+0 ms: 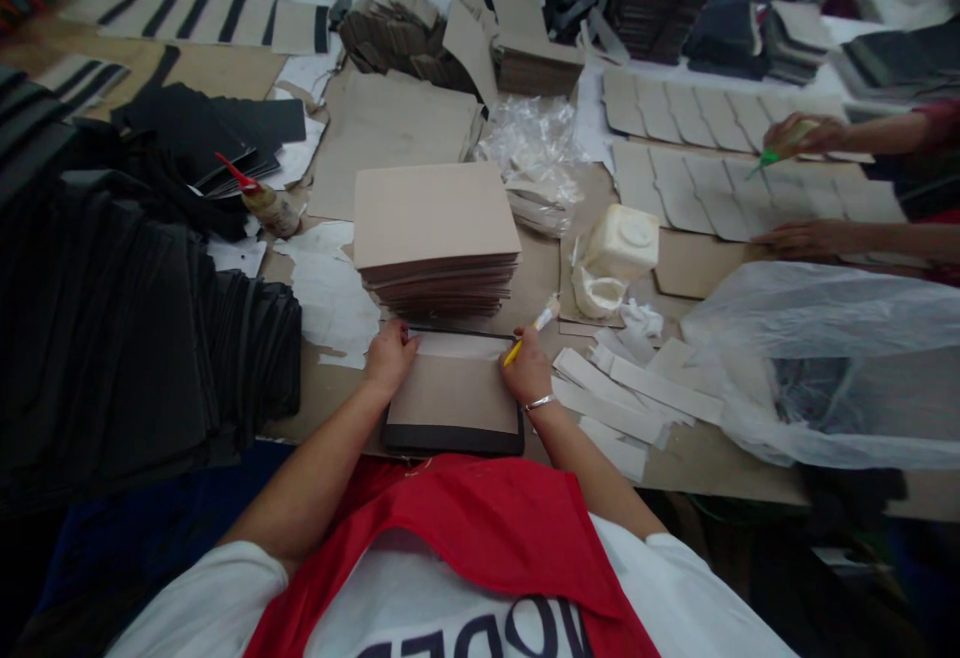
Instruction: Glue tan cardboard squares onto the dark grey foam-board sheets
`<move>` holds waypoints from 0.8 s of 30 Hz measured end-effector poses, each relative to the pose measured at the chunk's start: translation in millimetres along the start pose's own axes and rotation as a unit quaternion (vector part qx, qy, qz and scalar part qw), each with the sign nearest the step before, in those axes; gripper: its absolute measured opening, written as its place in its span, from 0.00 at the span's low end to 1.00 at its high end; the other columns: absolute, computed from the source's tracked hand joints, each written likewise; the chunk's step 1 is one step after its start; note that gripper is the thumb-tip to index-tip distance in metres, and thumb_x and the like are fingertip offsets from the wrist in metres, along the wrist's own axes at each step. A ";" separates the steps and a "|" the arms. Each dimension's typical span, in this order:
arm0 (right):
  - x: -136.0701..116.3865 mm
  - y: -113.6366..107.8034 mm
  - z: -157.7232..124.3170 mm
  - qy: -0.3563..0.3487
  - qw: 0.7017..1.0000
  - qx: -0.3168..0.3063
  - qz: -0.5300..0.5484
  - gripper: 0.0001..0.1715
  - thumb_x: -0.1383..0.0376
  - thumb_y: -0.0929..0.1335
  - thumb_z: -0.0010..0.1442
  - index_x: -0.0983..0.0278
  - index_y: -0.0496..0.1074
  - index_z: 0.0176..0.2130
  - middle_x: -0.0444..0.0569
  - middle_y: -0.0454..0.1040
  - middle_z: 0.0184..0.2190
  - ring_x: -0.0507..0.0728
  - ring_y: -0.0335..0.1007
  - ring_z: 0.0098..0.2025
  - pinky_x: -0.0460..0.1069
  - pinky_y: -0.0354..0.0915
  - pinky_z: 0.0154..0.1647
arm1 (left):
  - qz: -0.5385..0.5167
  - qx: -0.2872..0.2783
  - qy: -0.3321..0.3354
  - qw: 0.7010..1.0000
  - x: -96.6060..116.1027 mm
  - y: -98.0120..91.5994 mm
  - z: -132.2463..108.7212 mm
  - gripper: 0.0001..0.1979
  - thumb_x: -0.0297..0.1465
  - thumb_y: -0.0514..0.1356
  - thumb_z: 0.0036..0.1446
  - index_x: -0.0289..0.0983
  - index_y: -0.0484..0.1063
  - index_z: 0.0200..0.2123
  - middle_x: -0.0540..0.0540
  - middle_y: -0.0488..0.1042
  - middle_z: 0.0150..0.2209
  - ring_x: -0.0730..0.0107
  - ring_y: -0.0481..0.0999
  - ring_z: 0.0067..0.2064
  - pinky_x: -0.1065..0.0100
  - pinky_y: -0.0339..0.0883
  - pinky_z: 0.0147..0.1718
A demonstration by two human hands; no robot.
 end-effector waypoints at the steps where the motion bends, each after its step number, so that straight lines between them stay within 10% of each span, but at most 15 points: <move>1: -1.1 0.2 0.1 -0.005 1.000 -0.004 -0.001 0.23 0.68 0.62 0.51 0.65 0.60 0.48 0.60 0.72 0.35 0.64 0.68 0.33 0.58 0.63 0.36 | 0.029 0.013 0.017 0.999 1.1 -1.4 -1.3 0.16 0.35 0.57 0.55 0.35 0.68 0.46 0.41 0.74 0.37 0.59 0.73 0.40 0.63 0.64 0.39; 5: -3.5 -0.5 0.7 -0.016 1.000 -0.003 -0.008 0.23 0.69 0.63 0.50 0.66 0.60 0.47 0.61 0.72 0.36 0.64 0.69 0.35 0.57 0.64 0.36 | 0.110 0.069 0.154 0.979 11.8 1.8 -10.8 0.21 0.31 0.53 0.58 0.36 0.63 0.55 0.35 0.65 0.55 0.50 0.62 0.57 0.52 0.54 0.54; 10: 7.7 -11.9 -1.8 0.023 0.999 0.014 -0.023 0.22 0.64 0.64 0.52 0.67 0.60 0.48 0.56 0.72 0.34 0.61 0.70 0.32 0.55 0.65 0.35 | 0.115 -0.104 0.366 0.918 33.1 38.9 -33.0 0.24 0.35 0.50 0.61 0.34 0.60 0.58 0.39 0.59 0.61 0.58 0.54 0.63 0.54 0.44 0.61; 16: 4.6 -5.4 -22.6 -0.096 0.990 0.104 0.029 0.17 0.65 0.58 0.59 0.67 0.60 0.48 0.56 0.72 0.38 0.59 0.70 0.39 0.54 0.66 0.41 | 0.164 -0.136 0.360 0.908 42.2 56.2 -47.8 0.38 0.50 0.49 0.57 0.32 0.51 0.63 0.38 0.48 0.66 0.55 0.44 0.66 0.49 0.34 0.62; 20: -14.0 26.2 -38.8 -0.258 0.966 0.027 0.018 0.19 0.71 0.58 0.57 0.67 0.62 0.49 0.58 0.70 0.48 0.59 0.66 0.50 0.56 0.63 0.51 | 0.182 -0.148 0.366 0.900 36.6 43.5 -47.3 0.35 0.47 0.46 0.60 0.33 0.47 0.64 0.40 0.48 0.66 0.59 0.44 0.66 0.52 0.35 0.63; 24: -8.6 35.2 -47.2 -0.263 0.961 0.017 -0.079 0.18 0.74 0.60 0.54 0.67 0.66 0.45 0.59 0.66 0.54 0.62 0.59 0.56 0.59 0.57 0.56 | 0.212 -0.118 0.285 0.927 7.9 20.2 -45.9 0.37 0.49 0.46 0.59 0.31 0.46 0.64 0.38 0.48 0.66 0.58 0.44 0.66 0.54 0.36 0.63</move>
Point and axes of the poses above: each hand's wrist, its own z-axis towards the middle knuckle, its own y-axis out of the palm, x = y × z, the point moved 1 cm from there along z, towards the middle knuckle
